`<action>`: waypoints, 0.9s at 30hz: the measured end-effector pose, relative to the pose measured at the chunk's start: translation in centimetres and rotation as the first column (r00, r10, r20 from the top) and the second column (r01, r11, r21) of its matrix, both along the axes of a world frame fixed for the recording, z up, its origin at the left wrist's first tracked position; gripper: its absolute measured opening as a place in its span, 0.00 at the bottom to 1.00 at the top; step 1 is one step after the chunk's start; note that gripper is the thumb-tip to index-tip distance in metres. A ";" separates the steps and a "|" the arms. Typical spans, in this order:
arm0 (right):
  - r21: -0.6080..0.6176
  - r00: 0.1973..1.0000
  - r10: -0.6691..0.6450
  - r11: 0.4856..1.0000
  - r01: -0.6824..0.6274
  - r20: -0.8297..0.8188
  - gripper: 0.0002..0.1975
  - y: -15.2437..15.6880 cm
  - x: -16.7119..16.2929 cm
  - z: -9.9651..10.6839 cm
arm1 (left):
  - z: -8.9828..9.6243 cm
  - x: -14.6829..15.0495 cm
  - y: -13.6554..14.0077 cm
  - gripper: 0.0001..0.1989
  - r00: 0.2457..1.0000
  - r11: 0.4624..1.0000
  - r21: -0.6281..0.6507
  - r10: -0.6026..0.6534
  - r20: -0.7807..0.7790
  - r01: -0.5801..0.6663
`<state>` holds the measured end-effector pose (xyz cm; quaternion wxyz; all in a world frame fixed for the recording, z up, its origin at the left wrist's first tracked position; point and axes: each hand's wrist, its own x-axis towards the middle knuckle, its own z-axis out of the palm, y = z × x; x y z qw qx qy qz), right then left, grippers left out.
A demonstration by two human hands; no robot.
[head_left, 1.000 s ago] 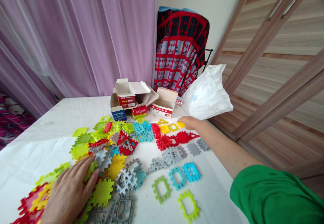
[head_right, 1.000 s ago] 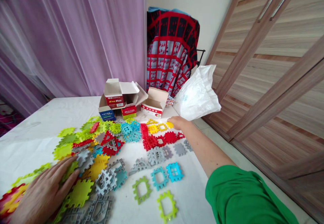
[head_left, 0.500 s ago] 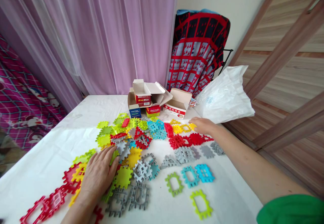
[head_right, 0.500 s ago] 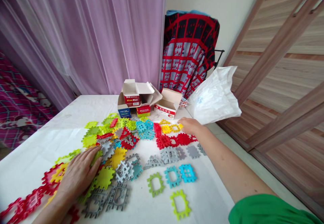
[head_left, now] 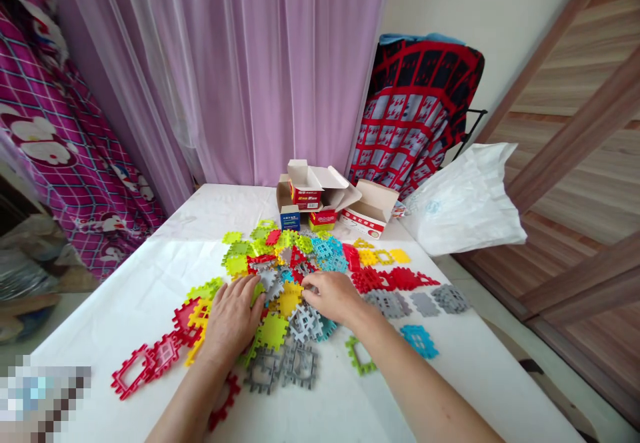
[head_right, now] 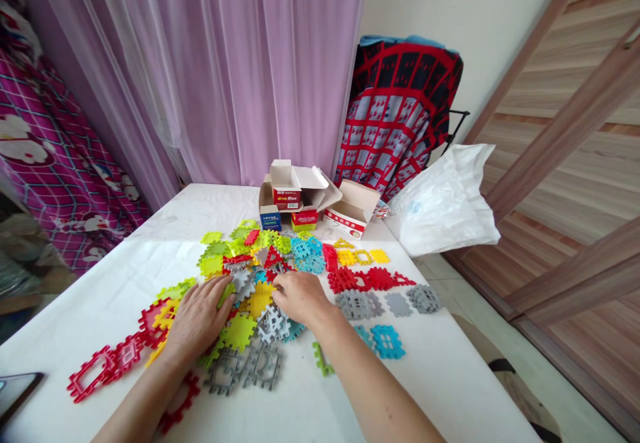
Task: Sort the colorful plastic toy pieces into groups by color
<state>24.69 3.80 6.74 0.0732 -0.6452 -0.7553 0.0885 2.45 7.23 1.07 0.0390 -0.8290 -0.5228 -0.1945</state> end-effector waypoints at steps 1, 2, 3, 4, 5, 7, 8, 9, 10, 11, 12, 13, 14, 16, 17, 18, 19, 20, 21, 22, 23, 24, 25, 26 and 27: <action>-0.013 0.999 -0.035 0.999 0.035 0.013 0.11 0.0 -0.7 -0.2 | 0.0 0.0 0.0 0.20 1.000 1.000 0.004 -0.004 0.006 0.004; -0.024 0.998 -0.065 0.998 0.066 0.025 0.11 0.1 -1.2 -0.4 | 0.0 0.0 0.0 0.20 1.000 1.000 0.008 -0.008 0.012 0.008; -0.037 0.995 -0.092 0.995 0.093 0.034 0.11 0.1 -1.6 -0.6 | 0.0 0.0 -0.1 0.20 1.000 1.000 0.009 -0.011 0.018 0.011; -0.051 0.993 -0.114 0.992 0.116 0.039 0.11 0.2 -1.9 -0.8 | 0.0 0.0 -0.1 0.20 1.000 1.000 0.008 -0.014 0.023 0.013; -0.066 0.990 -0.137 0.988 0.139 0.039 0.11 0.3 -2.2 -1.1 | 0.1 0.1 -0.1 0.20 1.000 1.000 0.004 -0.014 0.028 0.014; -0.092 0.984 -0.174 0.980 0.175 0.026 0.11 0.6 -2.6 -1.5 | 0.1 0.1 -0.2 0.19 0.999 1.000 -0.005 -0.008 0.038 0.008; -0.102 0.982 -0.186 0.977 0.186 0.014 0.11 0.8 -2.7 -1.8 | 0.2 0.2 -0.2 0.19 0.999 1.000 -0.009 -0.004 0.043 0.005; -0.109 0.981 -0.194 0.975 0.193 -0.001 0.11 0.9 -2.8 -2.0 | 0.2 0.2 -0.3 0.19 0.999 1.000 -0.013 -0.002 0.049 0.003; -0.117 0.980 -0.198 0.974 0.195 -0.017 0.11 1.1 -2.9 -2.1 | 0.2 0.2 -0.3 0.19 0.999 1.000 -0.016 -0.001 0.053 0.002; -0.125 0.978 -0.204 0.972 0.199 -0.033 0.12 1.2 -2.9 -2.1 | 0.2 0.2 -0.4 0.19 0.998 1.000 -0.018 -0.001 0.057 0.002; -0.133 0.976 -0.211 0.970 0.203 -0.049 0.12 1.2 -2.9 -2.1 | 0.2 0.2 -0.4 0.19 0.998 1.000 -0.019 0.000 0.059 0.002; -0.137 0.973 -0.221 0.968 0.210 -0.069 0.12 1.2 -2.8 -2.0 | 0.3 0.2 -0.4 0.19 0.998 1.000 -0.020 -0.001 0.059 0.002; -0.135 0.968 -0.229 0.967 0.215 -0.098 0.12 1.2 -2.6 -1.8 | 0.3 0.2 -0.4 0.19 0.998 1.000 -0.021 0.000 0.059 0.001; -0.110 0.952 -0.241 0.969 0.223 -0.188 0.11 0.8 -2.0 -1.5 | 0.2 0.2 -0.3 0.19 0.998 1.000 -0.025 0.001 0.060 0.000; -0.085 0.940 -0.243 0.970 0.229 -0.241 0.10 0.4 -1.7 -1.4 | 0.2 0.2 -0.3 0.20 0.998 1.000 -0.030 -0.002 0.060 0.004; -0.051 0.926 -0.241 0.970 0.237 -0.292 0.09 -0.1 -1.4 -1.4 | 0.2 0.2 -0.3 0.21 0.998 0.999 -0.038 -0.006 0.058 0.008; -0.008 0.912 -0.238 0.968 0.250 -0.334 0.08 -0.7 -1.2 -1.4 | 0.2 0.2 -0.3 0.21 0.998 0.999 -0.048 -0.009 0.056 0.011; 0.047 0.903 -0.230 0.963 0.264 -0.363 0.07 -1.5 -1.1 -1.6 | 0.3 0.2 -0.3 0.22 0.999 0.998 -0.057 -0.010 0.052 0.013; 0.110 0.900 -0.216 0.955 0.276 -0.380 0.08 -2.4 -1.0 -1.8 | 0.4 0.2 -0.3 0.23 0.999 0.998 -0.065 -0.010 0.049 0.014; 0.179 0.901 -0.196 0.943 0.282 -0.386 0.08 -3.3 -1.0 -2.1 | 0.5 0.1 -0.3 0.23 0.999 0.998 -0.068 -0.007 0.047 0.011; 0.247 0.905 -0.178 0.925 0.287 -0.386 0.09 -4.2 -1.1 -2.4 | 0.8 0.1 -0.3 0.24 0.999 0.998 -0.064 0.000 0.048 0.003; 0.310 0.912 -0.159 0.907 0.286 -0.378 0.10 -5.0 -1.3 -2.6 | 1.1 0.0 -0.3 0.25 0.999 0.999 -0.053 0.009 0.054 -0.006; 0.368 0.920 -0.135 0.887 0.278 -0.369 0.10 -5.7 -1.4 -2.8 | 1.6 -0.1 -0.3 0.25 0.998 0.999 -0.036 0.019 0.066 -0.016; 0.429 0.926 -0.099 0.865 0.261 -0.364 0.11 -6.2 -1.6 -3.0 | 2.2 -0.1 -0.4 0.24 0.996 1.000 -0.021 0.024 0.090 -0.023; 0.496 0.929 -0.053 0.834 0.243 -0.366 0.11 -6.6 -1.8 -3.0 | 2.8 -0.1 -0.6 0.23 0.992 1.000 -0.022 0.022 0.127 -0.020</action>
